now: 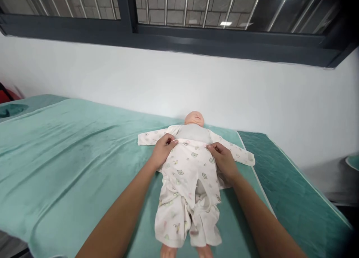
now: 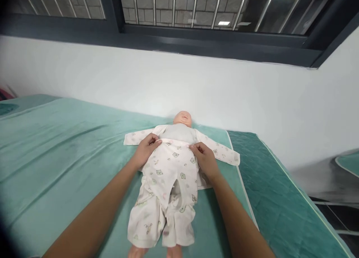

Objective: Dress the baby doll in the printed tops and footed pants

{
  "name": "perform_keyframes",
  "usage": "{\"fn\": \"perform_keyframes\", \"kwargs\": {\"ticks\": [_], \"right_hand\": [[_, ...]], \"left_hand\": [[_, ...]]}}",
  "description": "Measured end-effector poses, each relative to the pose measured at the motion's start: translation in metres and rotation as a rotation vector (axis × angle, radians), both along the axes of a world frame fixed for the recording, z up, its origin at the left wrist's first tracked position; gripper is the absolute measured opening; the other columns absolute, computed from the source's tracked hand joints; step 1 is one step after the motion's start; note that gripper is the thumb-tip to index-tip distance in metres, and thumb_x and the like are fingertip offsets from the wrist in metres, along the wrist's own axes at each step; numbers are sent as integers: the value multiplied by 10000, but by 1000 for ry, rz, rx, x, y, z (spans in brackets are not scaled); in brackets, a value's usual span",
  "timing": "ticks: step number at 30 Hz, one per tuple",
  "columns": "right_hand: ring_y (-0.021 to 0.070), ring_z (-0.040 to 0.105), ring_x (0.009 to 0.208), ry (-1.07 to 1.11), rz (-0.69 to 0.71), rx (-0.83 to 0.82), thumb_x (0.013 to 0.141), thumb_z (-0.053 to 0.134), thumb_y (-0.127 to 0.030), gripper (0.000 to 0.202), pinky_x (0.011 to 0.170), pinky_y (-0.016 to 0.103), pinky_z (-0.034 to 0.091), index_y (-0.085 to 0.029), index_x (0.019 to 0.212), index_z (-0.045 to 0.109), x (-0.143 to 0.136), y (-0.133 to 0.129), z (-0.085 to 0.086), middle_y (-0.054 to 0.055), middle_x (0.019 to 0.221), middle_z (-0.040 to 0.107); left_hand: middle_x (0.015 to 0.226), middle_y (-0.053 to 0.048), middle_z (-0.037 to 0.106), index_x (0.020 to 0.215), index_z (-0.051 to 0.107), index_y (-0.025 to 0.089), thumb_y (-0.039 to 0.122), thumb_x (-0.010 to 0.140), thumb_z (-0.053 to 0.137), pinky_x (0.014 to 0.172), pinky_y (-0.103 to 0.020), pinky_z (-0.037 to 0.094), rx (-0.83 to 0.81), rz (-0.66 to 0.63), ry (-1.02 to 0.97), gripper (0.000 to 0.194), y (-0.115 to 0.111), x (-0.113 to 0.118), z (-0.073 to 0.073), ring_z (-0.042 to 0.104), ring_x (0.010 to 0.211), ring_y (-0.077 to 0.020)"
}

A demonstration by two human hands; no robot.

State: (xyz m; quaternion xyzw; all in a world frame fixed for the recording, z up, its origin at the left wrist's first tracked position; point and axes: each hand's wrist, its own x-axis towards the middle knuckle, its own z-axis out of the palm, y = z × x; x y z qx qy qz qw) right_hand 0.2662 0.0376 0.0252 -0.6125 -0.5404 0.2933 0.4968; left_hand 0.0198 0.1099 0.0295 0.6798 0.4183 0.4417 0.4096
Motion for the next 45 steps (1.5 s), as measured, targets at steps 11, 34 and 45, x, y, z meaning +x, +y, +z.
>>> {"fn": "perform_keyframes", "kwargs": {"ticks": [11, 34, 45], "right_hand": [[164, 544, 904, 234, 484, -142, 849, 678, -335, 194, 767, 273, 435, -235, 1001, 607, 44, -13, 6, 23, 982, 594], [193, 579, 759, -554, -173, -351, 769, 522, -301, 91, 641, 297, 389, -235, 810, 570, 18, -6, 0, 22, 831, 676], [205, 640, 689, -45, -30, -328, 731, 637, -288, 183, 563, 306, 454, -238, 902, 679, 19, -2, -9, 53, 867, 733]], "left_hand": [[821, 24, 505, 833, 564, 191, 499, 881, 542, 670, -233, 331, -216, -215, 83, 312, 0, -16, 8, 425, 751, -126], [829, -10, 654, 853, 582, 211, 270, 788, 566, 699, -280, 409, -33, 191, 377, 89, 1, -2, -3, 570, 776, -170], [877, -59, 704, 809, 637, 188, 302, 757, 579, 629, -284, 422, -141, -215, 382, 138, 4, -7, 11, 616, 790, -223]]}}
